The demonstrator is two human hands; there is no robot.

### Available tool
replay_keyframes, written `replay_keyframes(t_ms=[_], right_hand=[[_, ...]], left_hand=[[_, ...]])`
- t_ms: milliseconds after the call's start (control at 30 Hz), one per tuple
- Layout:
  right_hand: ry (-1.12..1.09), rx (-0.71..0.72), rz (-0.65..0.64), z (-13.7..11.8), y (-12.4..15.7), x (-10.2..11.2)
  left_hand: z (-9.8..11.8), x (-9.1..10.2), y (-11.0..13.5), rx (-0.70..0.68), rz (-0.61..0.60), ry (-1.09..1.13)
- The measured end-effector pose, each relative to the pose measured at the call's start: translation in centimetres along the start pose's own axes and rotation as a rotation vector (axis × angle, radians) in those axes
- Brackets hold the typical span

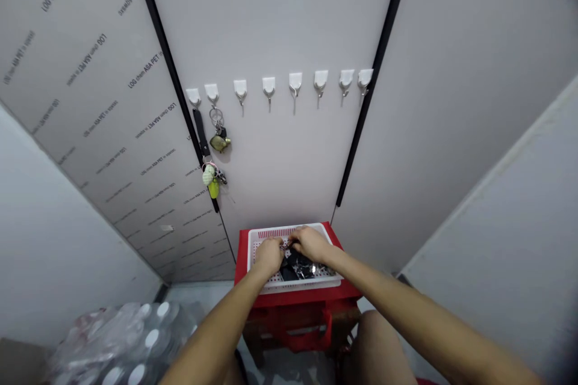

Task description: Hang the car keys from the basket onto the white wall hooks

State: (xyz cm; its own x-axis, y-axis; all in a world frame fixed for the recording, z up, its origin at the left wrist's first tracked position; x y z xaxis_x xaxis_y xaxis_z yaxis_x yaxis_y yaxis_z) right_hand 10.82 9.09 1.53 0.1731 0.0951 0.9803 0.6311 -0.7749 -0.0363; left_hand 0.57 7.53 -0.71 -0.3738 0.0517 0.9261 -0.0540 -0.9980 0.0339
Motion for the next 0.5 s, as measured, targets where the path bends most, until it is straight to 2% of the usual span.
replay_keyframes(t_ms=[267, 367, 500], right_hand=[[0.195, 0.044, -0.085, -0.6, -1.1, -0.9], [0.113, 0.049, -0.047, -0.5, -1.0, -0.6], [-0.074, 0.023, 0.012, -0.4, -1.0, 0.2]], left_hand=[[0.2, -0.3, -0.5, 0.07, 0.005, 0.036], [-0.7, 0.1, -0.7, 0.109, -0.039, 0.217], [-1.6, 0.9, -1.2, 0.142, -0.094, 0.604]])
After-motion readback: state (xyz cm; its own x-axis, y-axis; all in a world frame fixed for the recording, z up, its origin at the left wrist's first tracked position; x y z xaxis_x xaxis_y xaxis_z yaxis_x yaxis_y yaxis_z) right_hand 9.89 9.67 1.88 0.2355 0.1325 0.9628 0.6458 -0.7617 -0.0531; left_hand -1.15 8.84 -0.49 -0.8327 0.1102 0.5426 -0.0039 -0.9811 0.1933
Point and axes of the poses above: each hand's wrist, its own y-axis away from the middle knuckle, its own x-axis out of the back of the hand, z = x × y, the point moved 4 cm from there along -y, towards the middle knuckle, and after that the axes turned 6 degrees about x, right-handed, at the moved point
